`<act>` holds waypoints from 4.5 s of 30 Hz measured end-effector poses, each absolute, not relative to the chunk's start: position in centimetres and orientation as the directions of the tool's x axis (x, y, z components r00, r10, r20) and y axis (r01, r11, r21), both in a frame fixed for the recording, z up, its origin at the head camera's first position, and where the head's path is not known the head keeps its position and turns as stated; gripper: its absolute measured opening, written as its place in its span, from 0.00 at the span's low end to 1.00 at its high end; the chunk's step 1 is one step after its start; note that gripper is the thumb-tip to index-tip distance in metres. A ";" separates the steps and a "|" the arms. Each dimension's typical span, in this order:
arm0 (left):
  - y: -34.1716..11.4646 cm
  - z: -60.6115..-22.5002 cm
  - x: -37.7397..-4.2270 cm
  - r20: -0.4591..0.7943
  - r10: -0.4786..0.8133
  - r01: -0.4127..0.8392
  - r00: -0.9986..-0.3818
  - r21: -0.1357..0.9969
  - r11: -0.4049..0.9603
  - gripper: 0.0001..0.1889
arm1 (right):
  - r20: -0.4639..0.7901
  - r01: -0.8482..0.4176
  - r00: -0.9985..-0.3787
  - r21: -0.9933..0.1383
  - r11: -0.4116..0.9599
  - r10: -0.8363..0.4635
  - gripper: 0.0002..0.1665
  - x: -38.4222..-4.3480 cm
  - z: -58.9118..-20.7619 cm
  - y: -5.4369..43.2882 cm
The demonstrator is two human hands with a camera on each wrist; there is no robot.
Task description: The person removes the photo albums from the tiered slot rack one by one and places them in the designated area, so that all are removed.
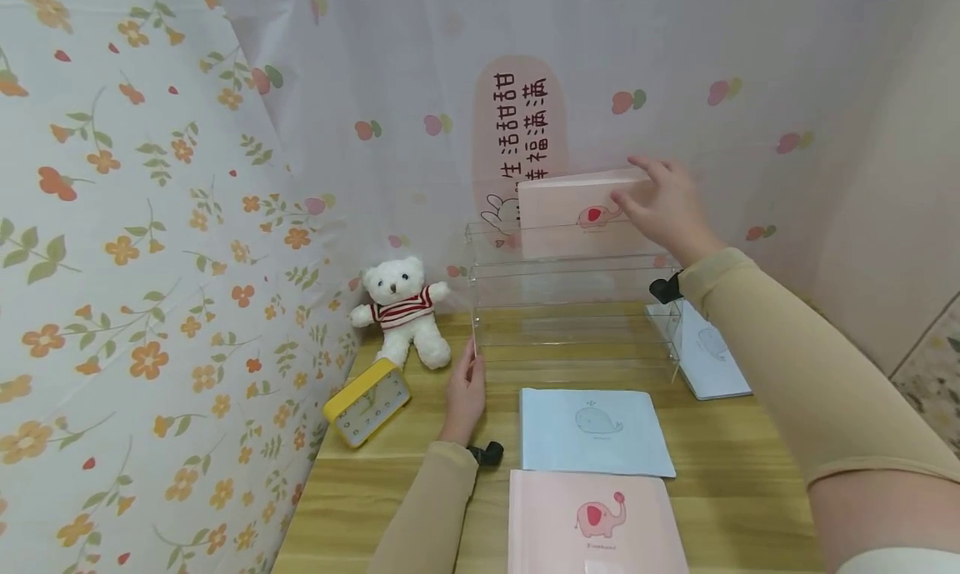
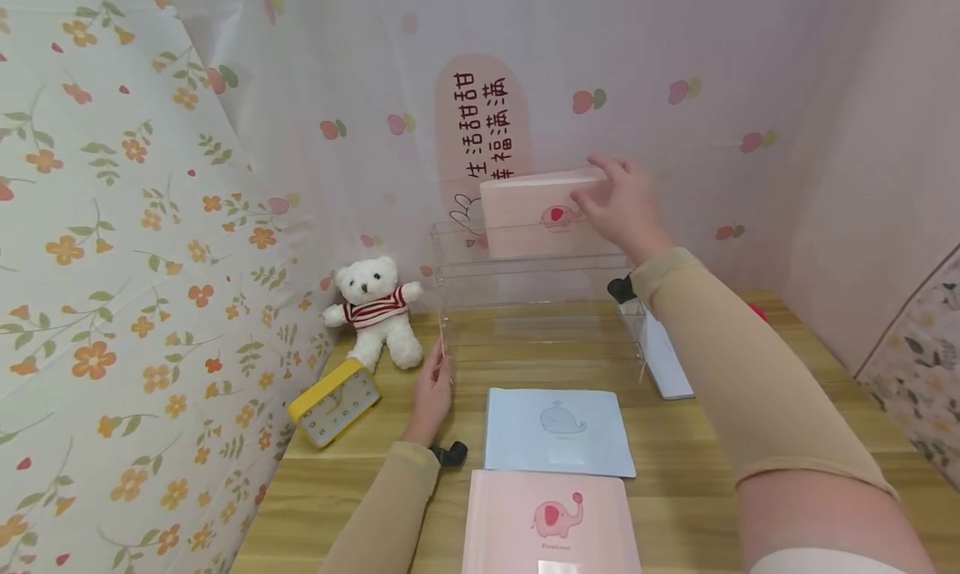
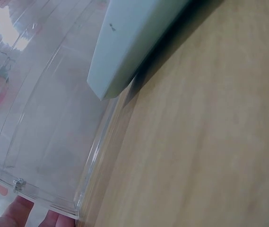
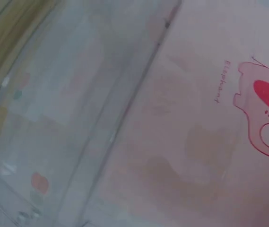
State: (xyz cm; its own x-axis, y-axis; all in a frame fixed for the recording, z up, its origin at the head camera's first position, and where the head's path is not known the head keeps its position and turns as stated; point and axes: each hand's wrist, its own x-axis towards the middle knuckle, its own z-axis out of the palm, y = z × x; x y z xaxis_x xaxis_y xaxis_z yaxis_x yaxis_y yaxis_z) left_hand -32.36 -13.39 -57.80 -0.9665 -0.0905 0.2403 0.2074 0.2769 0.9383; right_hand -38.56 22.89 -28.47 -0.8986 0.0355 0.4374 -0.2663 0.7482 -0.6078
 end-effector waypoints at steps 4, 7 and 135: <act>-13.4 -57.7 -32.5 0.230 -0.100 0.194 -0.968 0.939 0.283 0.27 | 0.401 -0.231 -0.914 -0.630 0.742 0.056 0.36 -38.9 -27.7 22.5; -13.5 -57.5 -32.5 0.229 -0.103 0.193 -0.968 0.940 0.283 0.27 | 0.368 -0.209 -0.928 -0.655 0.726 0.064 0.32 -39.0 -27.3 22.4; -13.5 -57.5 -32.2 0.209 -0.094 0.173 -0.973 0.941 0.292 0.27 | -0.063 -0.094 -0.981 -0.669 0.737 -0.182 0.18 -22.1 -48.9 46.5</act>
